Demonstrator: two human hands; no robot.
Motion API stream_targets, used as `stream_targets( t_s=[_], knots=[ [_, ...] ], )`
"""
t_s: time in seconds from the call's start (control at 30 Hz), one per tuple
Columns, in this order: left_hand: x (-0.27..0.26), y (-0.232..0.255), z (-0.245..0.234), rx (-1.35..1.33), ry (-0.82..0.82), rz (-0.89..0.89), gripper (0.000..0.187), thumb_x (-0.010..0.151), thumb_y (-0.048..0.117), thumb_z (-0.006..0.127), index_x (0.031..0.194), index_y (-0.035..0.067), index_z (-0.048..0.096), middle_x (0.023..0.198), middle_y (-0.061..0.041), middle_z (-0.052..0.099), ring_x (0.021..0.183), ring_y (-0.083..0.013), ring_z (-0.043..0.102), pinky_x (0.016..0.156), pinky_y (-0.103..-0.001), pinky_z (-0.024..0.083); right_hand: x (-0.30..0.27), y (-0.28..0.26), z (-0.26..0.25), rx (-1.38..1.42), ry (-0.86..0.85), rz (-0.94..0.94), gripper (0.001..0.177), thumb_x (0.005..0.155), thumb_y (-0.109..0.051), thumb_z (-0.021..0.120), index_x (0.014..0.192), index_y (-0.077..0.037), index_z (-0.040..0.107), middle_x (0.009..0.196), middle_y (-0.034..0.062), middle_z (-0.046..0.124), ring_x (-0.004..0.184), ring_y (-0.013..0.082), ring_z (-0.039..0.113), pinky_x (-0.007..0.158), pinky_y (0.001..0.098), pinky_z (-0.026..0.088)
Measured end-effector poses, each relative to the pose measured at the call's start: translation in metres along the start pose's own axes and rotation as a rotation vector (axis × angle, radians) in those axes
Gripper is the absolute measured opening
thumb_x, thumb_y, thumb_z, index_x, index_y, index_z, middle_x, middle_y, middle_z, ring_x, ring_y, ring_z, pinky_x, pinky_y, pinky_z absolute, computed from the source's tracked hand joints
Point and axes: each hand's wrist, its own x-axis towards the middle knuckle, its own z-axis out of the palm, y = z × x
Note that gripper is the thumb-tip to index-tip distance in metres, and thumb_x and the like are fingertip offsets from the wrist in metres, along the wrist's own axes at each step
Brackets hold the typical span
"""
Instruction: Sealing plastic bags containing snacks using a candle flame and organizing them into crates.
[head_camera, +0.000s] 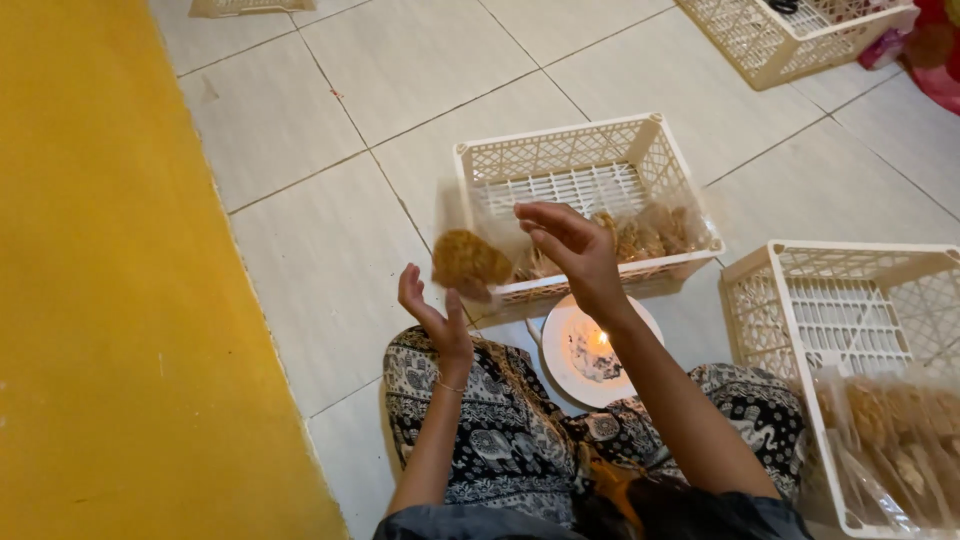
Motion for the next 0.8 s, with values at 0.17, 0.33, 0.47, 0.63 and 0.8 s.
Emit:
stream_targets(
  t_s=[0.17,0.33,0.47,0.63,0.8],
  knots=[
    [-0.058,0.006,0.014,-0.253,-0.55,-0.265,0.09,0.081,0.066,0.069,0.144,0.01,0.041,0.132,-0.015,0.061,0.125,-0.0295,0.058,0.106,-0.046,0.046,-0.059,0.018,-0.037,0.21,0.182,0.171,0.027,0.094,0.007,0.065,0.121,0.013,0.067,0.112,0.0201,0.069,0.105,0.0345,0.073,0.085,0.0551,0.064],
    [-0.119,-0.016,0.037,-0.319,-0.806,-0.453,0.058,0.083,0.036,0.087,0.13,0.01,0.065,0.113,-0.01,0.073,0.106,-0.0204,0.071,0.09,-0.035,0.058,-0.119,0.023,-0.081,0.111,0.273,0.262,0.024,0.091,0.011,0.066,0.115,0.013,0.071,0.103,0.0258,0.071,0.093,0.039,0.075,0.072,0.0547,0.066],
    [-0.133,-0.016,0.041,-0.224,-0.924,-0.348,0.039,0.085,0.034,0.086,0.112,0.009,0.073,0.098,-0.004,0.063,0.096,-0.0124,0.063,0.087,-0.031,0.053,-0.154,0.016,-0.11,-0.012,0.325,0.219,0.033,0.09,0.011,0.068,0.123,0.011,0.066,0.107,0.0266,0.069,0.095,0.0373,0.074,0.079,0.0522,0.064],
    [-0.123,0.029,0.037,-0.067,-1.071,-0.315,0.041,0.09,0.043,0.08,0.113,0.009,0.075,0.077,-0.001,0.052,0.071,-0.0098,0.051,0.067,-0.028,0.046,-0.17,0.0,-0.137,-0.359,0.247,0.213,0.068,0.084,0.0,0.083,0.145,-0.003,0.053,0.126,0.0179,0.065,0.112,0.0303,0.068,0.092,0.0456,0.057],
    [-0.121,0.032,0.037,0.036,-1.217,-0.374,0.039,0.089,0.038,0.081,0.112,0.007,0.075,0.072,-0.004,0.054,0.073,-0.0151,0.051,0.067,-0.03,0.045,-0.171,0.002,-0.148,-0.683,0.086,0.317,0.044,0.088,-0.01,0.083,0.13,-0.005,0.07,0.113,0.0137,0.07,0.113,0.033,0.067,0.097,0.049,0.053]
  ],
)
